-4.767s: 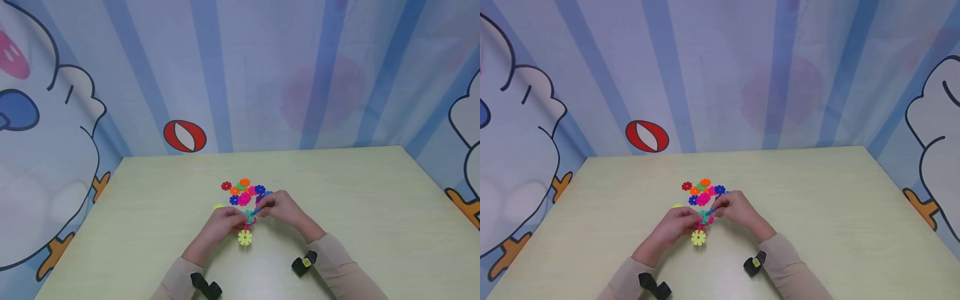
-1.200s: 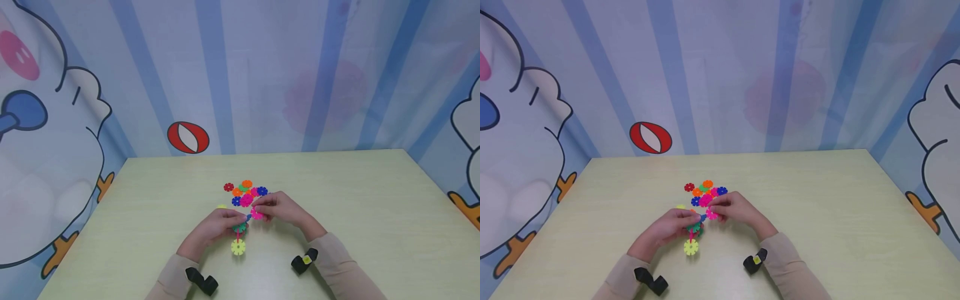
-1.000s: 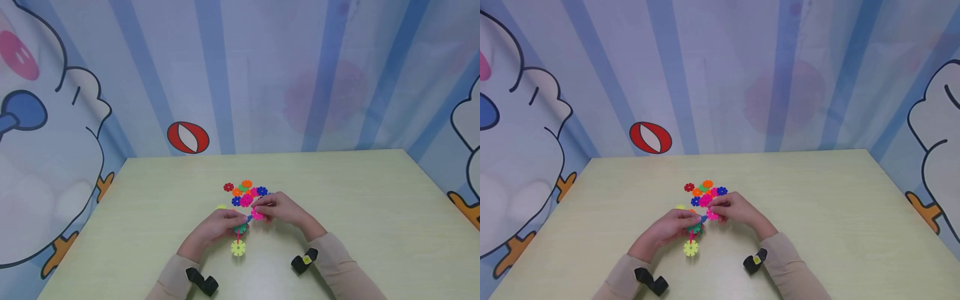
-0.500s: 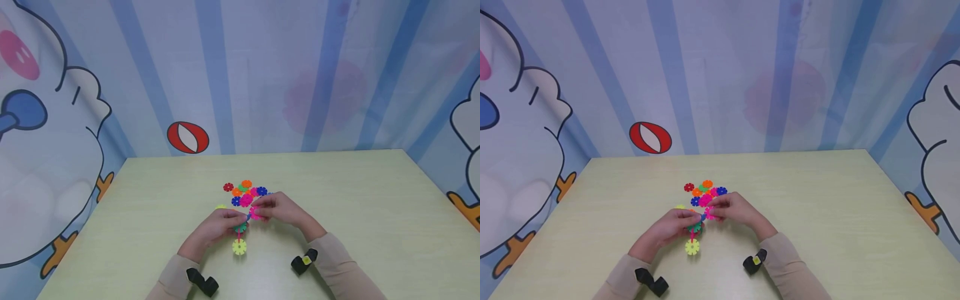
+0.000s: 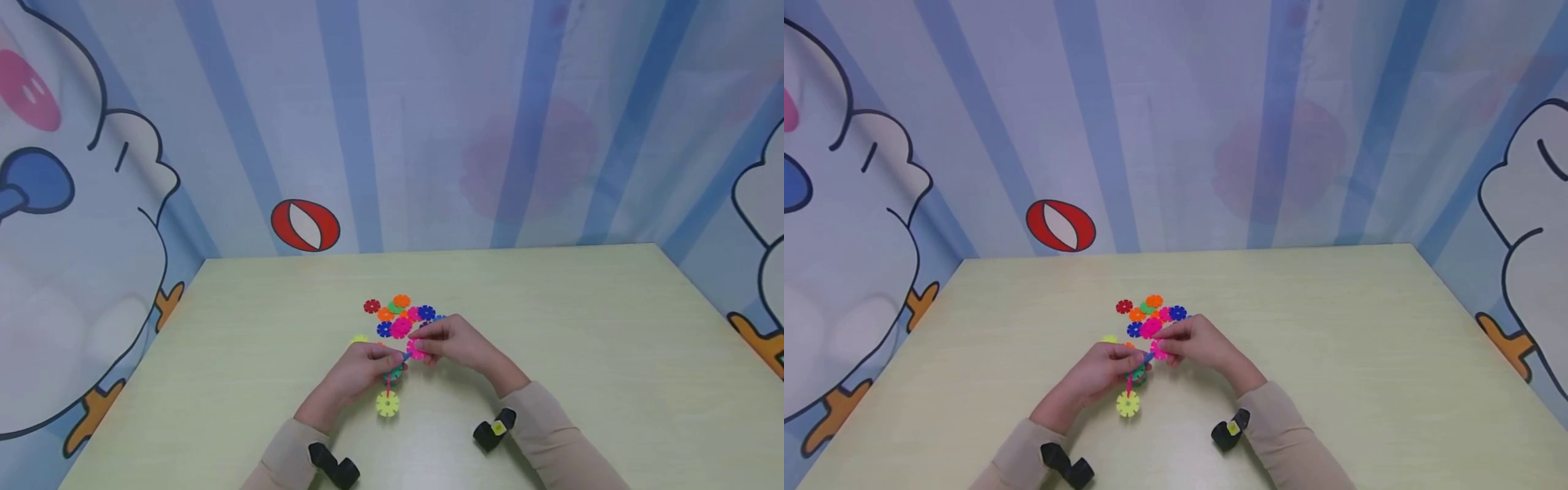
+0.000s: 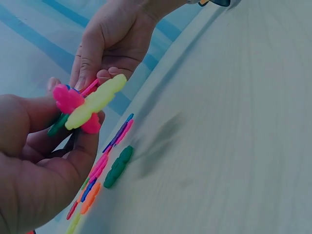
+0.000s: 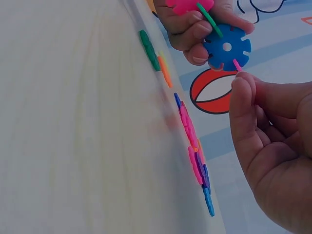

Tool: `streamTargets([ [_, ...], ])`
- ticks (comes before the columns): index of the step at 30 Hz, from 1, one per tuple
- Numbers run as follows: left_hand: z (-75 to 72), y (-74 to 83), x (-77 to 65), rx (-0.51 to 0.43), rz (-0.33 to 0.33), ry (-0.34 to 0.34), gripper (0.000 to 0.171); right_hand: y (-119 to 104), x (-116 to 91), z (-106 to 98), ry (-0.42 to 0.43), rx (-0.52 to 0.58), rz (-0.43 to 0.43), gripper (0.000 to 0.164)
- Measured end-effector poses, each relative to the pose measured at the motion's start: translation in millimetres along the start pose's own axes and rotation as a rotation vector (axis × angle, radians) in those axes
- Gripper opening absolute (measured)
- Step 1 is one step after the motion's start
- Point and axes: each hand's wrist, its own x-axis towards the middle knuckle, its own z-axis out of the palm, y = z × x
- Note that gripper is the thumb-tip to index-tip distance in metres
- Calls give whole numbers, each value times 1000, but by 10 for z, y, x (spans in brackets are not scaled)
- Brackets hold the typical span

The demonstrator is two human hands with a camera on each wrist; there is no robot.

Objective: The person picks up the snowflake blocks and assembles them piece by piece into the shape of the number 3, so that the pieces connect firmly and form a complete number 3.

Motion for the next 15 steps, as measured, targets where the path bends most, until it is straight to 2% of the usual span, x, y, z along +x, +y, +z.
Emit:
streamTargets([
  [9,44,-29,8,56,14,49,28,-5,10,72,29,-13,-2,21],
  [13,23,-30,7,66,12,24,29,2,18,76,24,-14,-1,22],
  [15,-2,-21,14,64,-9,-5,31,11,22,71,13,-7,6,23],
])
